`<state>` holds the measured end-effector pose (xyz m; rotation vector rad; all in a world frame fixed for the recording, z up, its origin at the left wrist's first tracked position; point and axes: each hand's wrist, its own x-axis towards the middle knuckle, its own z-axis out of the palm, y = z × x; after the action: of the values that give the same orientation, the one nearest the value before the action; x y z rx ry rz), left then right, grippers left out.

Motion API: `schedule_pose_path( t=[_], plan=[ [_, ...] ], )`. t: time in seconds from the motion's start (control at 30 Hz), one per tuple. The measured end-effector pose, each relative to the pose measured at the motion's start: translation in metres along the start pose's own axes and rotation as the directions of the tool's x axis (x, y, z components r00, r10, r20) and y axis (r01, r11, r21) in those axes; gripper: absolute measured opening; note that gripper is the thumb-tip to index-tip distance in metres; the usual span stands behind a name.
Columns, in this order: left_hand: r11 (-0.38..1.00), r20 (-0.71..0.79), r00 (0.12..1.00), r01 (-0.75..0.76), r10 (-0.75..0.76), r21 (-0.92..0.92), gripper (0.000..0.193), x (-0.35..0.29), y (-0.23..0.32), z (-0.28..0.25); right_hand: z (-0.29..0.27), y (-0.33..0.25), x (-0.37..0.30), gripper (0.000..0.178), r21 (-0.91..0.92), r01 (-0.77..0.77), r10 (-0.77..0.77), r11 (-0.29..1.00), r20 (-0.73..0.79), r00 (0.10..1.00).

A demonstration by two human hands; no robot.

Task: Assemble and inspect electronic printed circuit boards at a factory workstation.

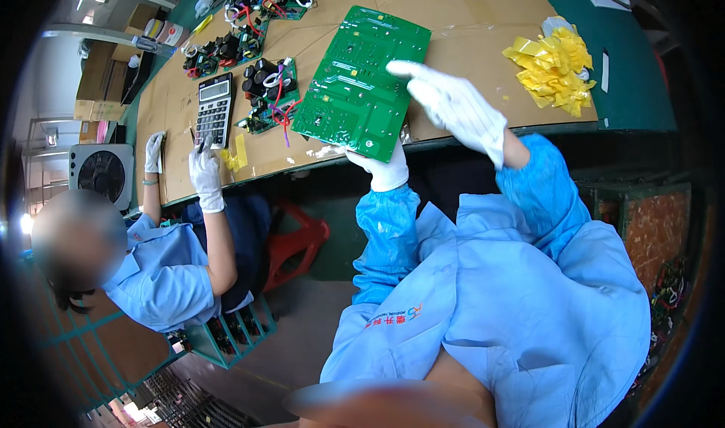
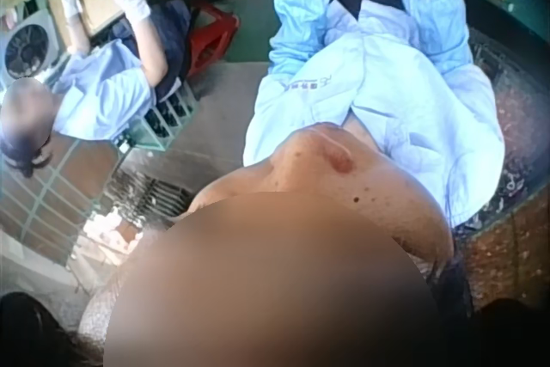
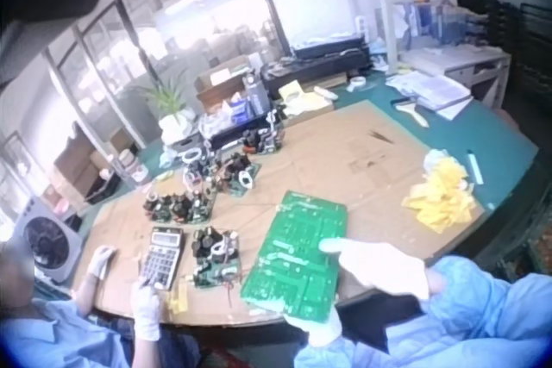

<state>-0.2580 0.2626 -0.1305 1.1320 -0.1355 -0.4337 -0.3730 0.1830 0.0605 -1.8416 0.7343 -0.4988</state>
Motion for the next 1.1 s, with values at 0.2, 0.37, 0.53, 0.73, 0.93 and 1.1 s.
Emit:
schedule_pose_path(
  t=[0.2, 0.37, 0.53, 0.73, 0.93, 1.1],
  plan=[
    [0.964, 0.09, 0.995, -0.023, 0.048, -0.266, 0.056, 0.003, -0.019, -0.012, -0.014, 0.038, 0.029, 0.042, -0.415, 0.131, -0.135, 0.9, 0.019, 0.991],
    [0.902, 0.104, 0.91, -0.412, 0.401, 0.128, 0.061, -0.002, -0.029, -0.011, -0.018, 0.034, 0.032, 0.043, -0.576, 0.046, 0.034, 0.816, 0.126, 0.991],
    [0.818, 0.161, 0.836, -0.547, 0.525, 0.177, 0.069, 0.008, -0.031, -0.02, -0.022, 0.033, 0.034, 0.044, -0.579, 0.118, -0.015, 0.807, 0.18, 0.984],
    [0.42, 0.33, 0.67, -0.701, 0.666, 0.576, 0.057, 0.008, -0.032, -0.024, -0.016, 0.038, 0.033, 0.044, -0.613, 0.059, 0.034, 0.788, 0.138, 0.99],
    [0.962, 0.062, 0.995, -0.058, 0.077, -0.267, 0.08, 0.005, -0.038, -0.024, -0.024, 0.036, 0.036, 0.041, -0.498, 0.169, -0.087, 0.851, 0.185, 0.979],
    [0.506, 0.263, 0.661, -0.724, 0.703, 0.469, 0.062, 0.007, -0.033, -0.019, -0.02, 0.027, 0.035, 0.046, -0.568, -0.018, 0.144, 0.823, 0.178, 0.974]
  ],
)
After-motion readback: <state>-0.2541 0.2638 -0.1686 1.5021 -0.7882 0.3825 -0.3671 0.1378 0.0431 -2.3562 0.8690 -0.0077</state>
